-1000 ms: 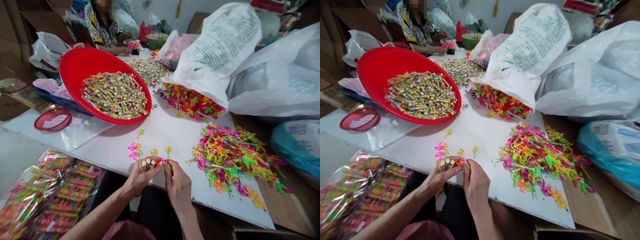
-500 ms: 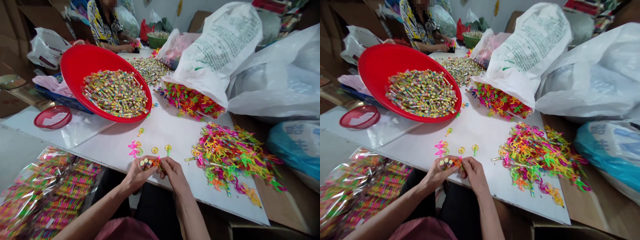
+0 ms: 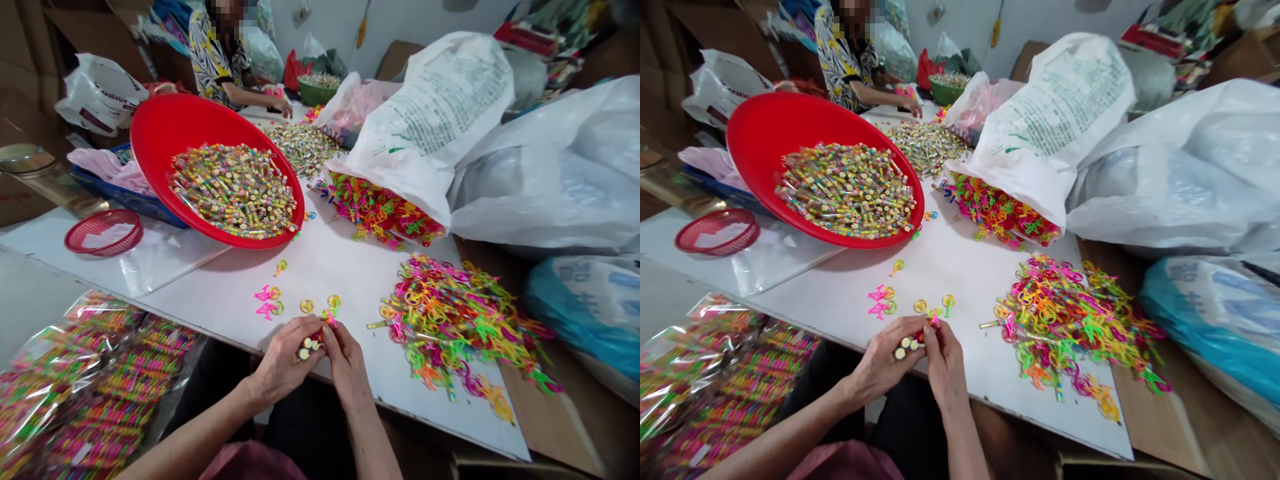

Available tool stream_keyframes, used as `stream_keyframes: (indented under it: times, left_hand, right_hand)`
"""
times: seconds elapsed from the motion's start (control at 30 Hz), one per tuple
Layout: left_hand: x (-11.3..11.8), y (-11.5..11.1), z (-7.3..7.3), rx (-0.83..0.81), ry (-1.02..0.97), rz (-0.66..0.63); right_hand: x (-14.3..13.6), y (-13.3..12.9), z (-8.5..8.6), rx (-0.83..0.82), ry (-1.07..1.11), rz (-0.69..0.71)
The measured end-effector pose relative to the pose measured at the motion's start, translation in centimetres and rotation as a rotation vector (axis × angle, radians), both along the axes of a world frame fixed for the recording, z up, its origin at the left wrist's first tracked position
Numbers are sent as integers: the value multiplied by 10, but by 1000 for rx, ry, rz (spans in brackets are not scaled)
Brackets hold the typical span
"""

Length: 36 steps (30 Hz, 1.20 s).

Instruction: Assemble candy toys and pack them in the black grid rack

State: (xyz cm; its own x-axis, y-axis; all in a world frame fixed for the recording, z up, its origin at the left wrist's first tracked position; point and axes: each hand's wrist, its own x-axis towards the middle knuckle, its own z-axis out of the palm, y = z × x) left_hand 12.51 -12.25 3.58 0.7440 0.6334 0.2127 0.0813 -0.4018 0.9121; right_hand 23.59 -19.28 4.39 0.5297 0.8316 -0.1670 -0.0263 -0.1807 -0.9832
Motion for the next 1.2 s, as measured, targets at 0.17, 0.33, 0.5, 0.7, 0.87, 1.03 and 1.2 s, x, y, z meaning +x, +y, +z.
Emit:
stream_keyframes:
  times: [0.17,0.33,0.5,0.7,0.87,1.03,1.2]
  left_hand:
    - [0,17,6,-418,-1,78]
    - [7,29,7,-749,18,91]
    - [8,25,7,-537,-14,188]
    - [1,23,-1,-723,-1,177]
    - [-11,19,-5,-1091,-97,29]
    - [-18,16,0,-744,90,20]
    - [-20,17,3,-484,177,28]
  right_hand:
    - [19,-11,-5,-27,61,55]
    - [23,-16,6,-30,133,197]
    - [14,-11,7,-3,329,192]
    - [13,-7,11,-86,-13,119]
    - [21,0,26,-58,-284,-67]
    - [12,2,15,-82,-199,144]
    - [11,2,8,-75,-63,192]
